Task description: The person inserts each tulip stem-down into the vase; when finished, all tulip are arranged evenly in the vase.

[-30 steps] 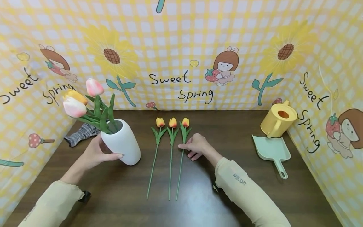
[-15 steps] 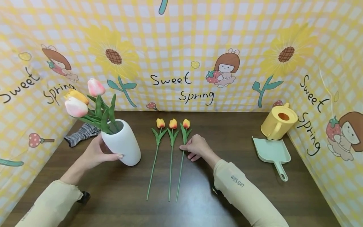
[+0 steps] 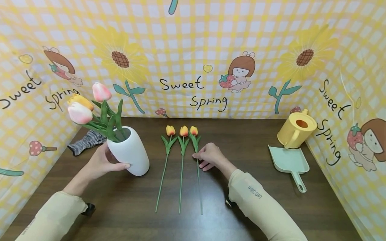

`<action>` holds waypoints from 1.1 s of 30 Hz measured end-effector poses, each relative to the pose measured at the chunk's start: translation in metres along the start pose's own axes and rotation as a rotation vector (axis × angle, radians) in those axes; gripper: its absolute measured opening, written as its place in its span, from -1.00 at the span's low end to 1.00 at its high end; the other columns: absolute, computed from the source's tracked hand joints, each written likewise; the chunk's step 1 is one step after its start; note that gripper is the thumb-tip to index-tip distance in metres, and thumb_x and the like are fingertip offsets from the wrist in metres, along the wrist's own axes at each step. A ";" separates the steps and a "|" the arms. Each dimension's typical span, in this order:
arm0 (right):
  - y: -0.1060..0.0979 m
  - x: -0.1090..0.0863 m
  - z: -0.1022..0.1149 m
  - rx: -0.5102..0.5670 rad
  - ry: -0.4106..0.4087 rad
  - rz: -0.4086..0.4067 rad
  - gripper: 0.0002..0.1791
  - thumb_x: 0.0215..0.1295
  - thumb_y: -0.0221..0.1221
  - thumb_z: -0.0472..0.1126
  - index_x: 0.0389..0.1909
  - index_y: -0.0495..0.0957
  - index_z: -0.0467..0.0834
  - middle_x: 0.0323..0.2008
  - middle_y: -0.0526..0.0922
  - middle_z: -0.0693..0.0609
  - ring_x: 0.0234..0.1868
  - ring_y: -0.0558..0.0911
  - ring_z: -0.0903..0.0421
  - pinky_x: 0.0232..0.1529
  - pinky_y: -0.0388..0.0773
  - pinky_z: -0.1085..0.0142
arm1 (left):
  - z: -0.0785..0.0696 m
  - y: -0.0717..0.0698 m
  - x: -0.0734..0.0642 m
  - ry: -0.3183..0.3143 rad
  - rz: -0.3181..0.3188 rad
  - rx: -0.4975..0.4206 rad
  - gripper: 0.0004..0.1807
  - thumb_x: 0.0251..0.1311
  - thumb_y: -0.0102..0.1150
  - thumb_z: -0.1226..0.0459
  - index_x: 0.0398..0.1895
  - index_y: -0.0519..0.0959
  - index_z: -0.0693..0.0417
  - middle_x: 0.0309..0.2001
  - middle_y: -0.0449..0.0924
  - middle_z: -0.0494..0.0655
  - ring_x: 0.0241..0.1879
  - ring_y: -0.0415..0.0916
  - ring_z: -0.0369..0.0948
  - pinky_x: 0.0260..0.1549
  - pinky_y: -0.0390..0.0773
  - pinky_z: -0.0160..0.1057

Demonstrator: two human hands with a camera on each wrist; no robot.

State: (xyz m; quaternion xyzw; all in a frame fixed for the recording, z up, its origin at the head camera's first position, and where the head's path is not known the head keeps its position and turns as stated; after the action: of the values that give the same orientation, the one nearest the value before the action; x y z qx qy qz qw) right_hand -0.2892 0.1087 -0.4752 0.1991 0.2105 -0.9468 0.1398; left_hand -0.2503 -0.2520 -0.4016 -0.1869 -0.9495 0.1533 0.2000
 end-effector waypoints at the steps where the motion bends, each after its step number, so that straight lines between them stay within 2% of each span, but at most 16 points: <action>1: 0.000 0.000 0.000 0.012 0.000 0.010 -0.74 0.33 0.35 -0.16 -0.20 0.65 -0.31 -0.28 0.61 -0.15 -0.55 0.68 0.06 -0.49 0.72 0.16 | 0.000 0.000 0.000 -0.001 -0.001 0.002 0.05 -0.17 0.57 0.58 0.46 0.27 0.05 0.21 0.49 0.05 0.04 0.62 -0.13 -0.15 0.72 -0.14; 6: -0.001 0.003 -0.003 0.059 0.007 0.045 -0.71 0.32 0.35 -0.16 -0.13 0.62 -0.33 -0.21 0.65 -0.18 -0.53 0.68 0.06 -0.46 0.73 0.14 | 0.000 0.000 -0.001 -0.002 0.003 -0.004 0.04 -0.17 0.57 0.59 0.46 0.27 0.05 0.21 0.49 0.05 0.04 0.62 -0.12 -0.15 0.72 -0.13; 11: -0.002 0.004 -0.006 0.080 0.011 0.089 -0.69 0.35 0.33 -0.15 -0.09 0.61 -0.33 -0.22 0.66 -0.20 -0.51 0.69 0.05 -0.43 0.74 0.12 | 0.000 0.000 -0.001 -0.001 0.002 -0.009 0.03 -0.15 0.56 0.59 0.46 0.27 0.05 0.20 0.49 0.04 0.02 0.63 -0.12 -0.16 0.72 -0.15; 19: -0.001 0.001 -0.004 0.102 -0.012 0.183 -0.68 0.51 0.16 -0.14 0.01 0.53 -0.35 -0.23 0.69 -0.19 -0.49 0.70 0.04 -0.44 0.73 0.15 | -0.001 0.001 -0.001 -0.005 -0.003 -0.023 0.06 -0.18 0.56 0.61 0.46 0.27 0.06 0.21 0.48 0.05 0.03 0.63 -0.12 -0.14 0.72 -0.14; 27: -0.008 -0.011 0.018 0.229 -0.058 0.283 -0.58 0.55 0.11 -0.17 0.20 0.33 -0.39 -0.11 0.64 -0.25 -0.28 0.75 -0.09 -0.34 0.74 0.13 | -0.002 0.001 0.000 0.012 -0.005 -0.014 0.04 -0.18 0.56 0.61 0.45 0.28 0.08 0.19 0.50 0.04 0.01 0.63 -0.13 -0.18 0.72 -0.15; 33: -0.015 -0.023 0.033 0.299 -0.085 0.361 -0.56 0.52 0.13 -0.26 0.26 0.28 -0.39 -0.09 0.61 -0.20 -0.23 0.74 -0.06 -0.28 0.74 0.11 | -0.002 0.001 0.000 0.001 -0.003 -0.006 0.06 -0.17 0.57 0.58 0.47 0.26 0.05 0.21 0.49 0.03 0.03 0.62 -0.13 -0.17 0.72 -0.16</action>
State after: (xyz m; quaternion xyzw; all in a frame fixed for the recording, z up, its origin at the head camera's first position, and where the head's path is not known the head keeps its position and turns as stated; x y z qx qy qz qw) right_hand -0.2845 0.1114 -0.4325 0.2120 0.0227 -0.9347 0.2844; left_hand -0.2490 -0.2513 -0.4005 -0.1859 -0.9502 0.1500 0.2001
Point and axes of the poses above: each hand's wrist, its own x-axis towards the middle knuckle, its own y-axis out of the palm, z = x × y, the point moved 7 cm from there along x, towards the middle knuckle
